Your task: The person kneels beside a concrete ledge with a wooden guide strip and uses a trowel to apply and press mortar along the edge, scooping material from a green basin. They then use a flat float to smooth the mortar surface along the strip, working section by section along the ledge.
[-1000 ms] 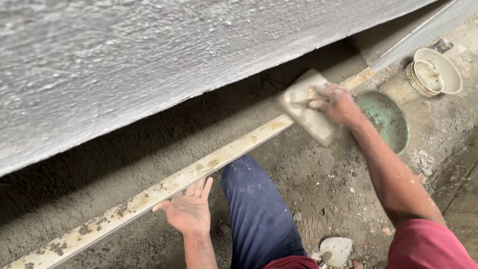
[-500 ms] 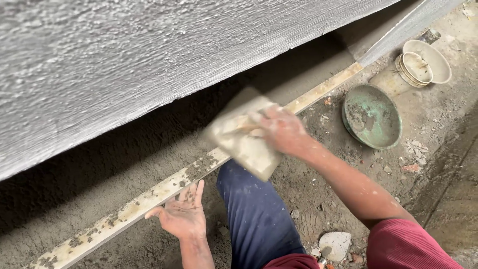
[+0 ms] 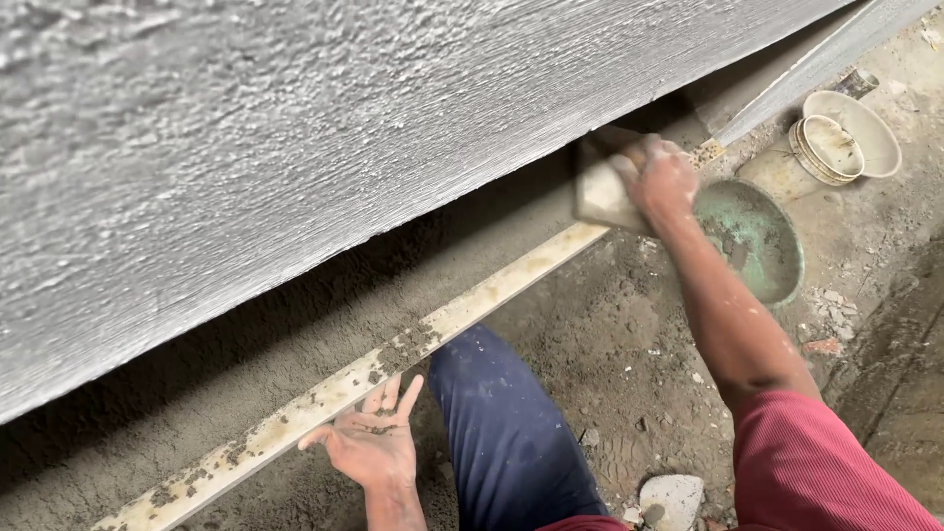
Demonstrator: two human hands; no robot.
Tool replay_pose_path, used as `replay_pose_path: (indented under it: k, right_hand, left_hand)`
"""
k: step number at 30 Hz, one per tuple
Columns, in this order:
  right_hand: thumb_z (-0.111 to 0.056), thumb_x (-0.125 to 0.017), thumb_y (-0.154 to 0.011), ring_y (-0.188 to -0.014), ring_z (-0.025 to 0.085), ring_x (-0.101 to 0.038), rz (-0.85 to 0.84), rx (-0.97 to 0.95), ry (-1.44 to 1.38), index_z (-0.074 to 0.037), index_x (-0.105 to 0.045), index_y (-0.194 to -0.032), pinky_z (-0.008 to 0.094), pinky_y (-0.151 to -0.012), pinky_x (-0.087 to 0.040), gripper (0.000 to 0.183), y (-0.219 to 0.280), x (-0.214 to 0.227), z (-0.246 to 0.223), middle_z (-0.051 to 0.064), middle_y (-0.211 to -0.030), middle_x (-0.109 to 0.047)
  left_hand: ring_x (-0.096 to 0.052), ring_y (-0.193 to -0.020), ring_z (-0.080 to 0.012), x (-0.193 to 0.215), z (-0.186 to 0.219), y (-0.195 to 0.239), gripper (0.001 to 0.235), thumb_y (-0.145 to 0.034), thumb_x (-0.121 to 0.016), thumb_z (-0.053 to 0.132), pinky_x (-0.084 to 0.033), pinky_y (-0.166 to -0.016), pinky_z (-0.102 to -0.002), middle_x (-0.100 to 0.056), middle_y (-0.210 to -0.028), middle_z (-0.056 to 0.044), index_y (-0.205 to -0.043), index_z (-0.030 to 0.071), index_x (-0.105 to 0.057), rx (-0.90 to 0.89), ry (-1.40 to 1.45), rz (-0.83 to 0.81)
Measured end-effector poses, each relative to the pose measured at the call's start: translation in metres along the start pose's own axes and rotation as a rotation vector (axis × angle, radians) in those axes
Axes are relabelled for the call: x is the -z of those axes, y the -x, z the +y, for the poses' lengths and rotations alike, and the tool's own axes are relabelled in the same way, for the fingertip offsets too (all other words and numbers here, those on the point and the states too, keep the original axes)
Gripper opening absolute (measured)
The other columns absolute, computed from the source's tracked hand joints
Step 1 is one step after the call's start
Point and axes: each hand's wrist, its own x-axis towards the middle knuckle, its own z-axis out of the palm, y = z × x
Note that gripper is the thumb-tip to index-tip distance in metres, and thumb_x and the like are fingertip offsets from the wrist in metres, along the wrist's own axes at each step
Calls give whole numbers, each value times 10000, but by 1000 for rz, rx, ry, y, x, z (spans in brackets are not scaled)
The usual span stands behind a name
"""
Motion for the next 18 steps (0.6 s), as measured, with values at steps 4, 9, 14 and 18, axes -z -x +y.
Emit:
replay_pose_path:
  k: [4, 9, 14, 18]
  right_hand:
    - [-754, -588, -994, -945, 205, -708, -312, 96, 247, -209, -701, -1290, 298, -677, -628, 631, -3, 14, -59, 152, -1126, -663]
    - [-564, -708, -846, -1043, 240, -673, -280, 641, 294, -431, -535, -1428, 342, -821, -594, 622, 70, 92, -136, 75, -1148, -655]
    - [-652, -630, -929, -1121, 285, -675, -54, 727, 18, -223, -559, -1383, 416, -870, -595, 629, 93, 72, -109, 117, -1221, -632]
    - [-247, -762, -734, -1069, 306, -677, -98, 630, 413, -298, -486, -1440, 394, -666, -639, 760, 81, 75, -49, 108, -1356, -538]
  left_hand:
    - [-203, -1449, -683, -14, 7, 4, 824, -926, -407, 774, -401, -943, -885, -43, -1687, -338, -511, 63, -381, 24, 10, 67]
    - [-214, -1454, -700, -10, 4, 4, 897, -905, -427, 818, -391, -993, -863, -32, -1672, -355, -994, -69, -330, 18, 38, 66]
    - [-219, -1463, -639, -18, 6, 12, 1268, -850, -485, 804, -391, -1051, -795, -107, -1627, -374, -1532, -163, -30, 13, -98, -1]
    - [-251, -1461, -654, -3, 0, 4, 1247, -870, -442, 828, -372, -995, -839, -171, -1638, -402, -1365, -194, 71, 34, -25, 48]
